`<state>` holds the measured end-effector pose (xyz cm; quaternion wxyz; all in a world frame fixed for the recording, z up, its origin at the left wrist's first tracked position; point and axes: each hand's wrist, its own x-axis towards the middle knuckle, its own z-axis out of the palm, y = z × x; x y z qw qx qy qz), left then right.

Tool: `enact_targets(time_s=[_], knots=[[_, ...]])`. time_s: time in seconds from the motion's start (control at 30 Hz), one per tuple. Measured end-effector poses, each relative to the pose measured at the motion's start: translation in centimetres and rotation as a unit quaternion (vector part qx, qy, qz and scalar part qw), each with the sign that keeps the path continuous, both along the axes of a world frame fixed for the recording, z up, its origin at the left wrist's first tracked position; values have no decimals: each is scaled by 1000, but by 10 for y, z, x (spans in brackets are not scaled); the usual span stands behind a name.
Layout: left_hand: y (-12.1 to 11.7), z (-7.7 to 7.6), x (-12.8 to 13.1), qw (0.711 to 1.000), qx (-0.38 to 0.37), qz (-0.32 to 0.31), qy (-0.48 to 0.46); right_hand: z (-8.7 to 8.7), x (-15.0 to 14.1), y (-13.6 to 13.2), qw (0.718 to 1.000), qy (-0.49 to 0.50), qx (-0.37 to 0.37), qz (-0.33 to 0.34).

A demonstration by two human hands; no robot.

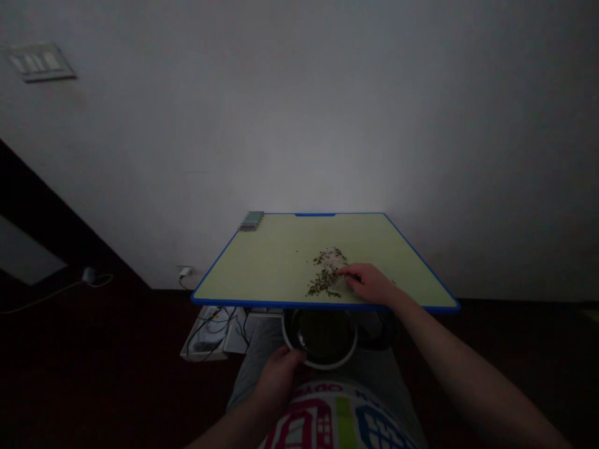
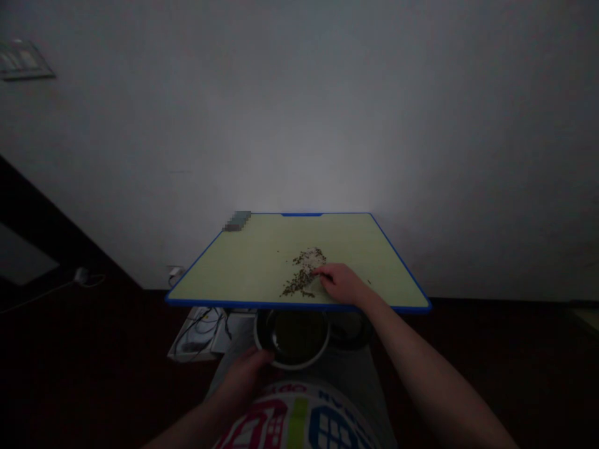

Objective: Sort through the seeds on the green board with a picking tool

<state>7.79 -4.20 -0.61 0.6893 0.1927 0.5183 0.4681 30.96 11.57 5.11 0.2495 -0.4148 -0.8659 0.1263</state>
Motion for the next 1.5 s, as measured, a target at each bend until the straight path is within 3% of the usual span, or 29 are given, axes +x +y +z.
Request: enact_targets(time_s=[0.4,1.2,1.5], knots=[[0,-5,0,1000,11,-12,-14,3,-2,1,1000,-1,1,-15],[0,-5,-2,1000,5,-5,-10,4,-19,-10,999,-11,-9,29],[0,-1,0,1000,13,-11,-24,13,-26,-17,997,-38,-60,15]])
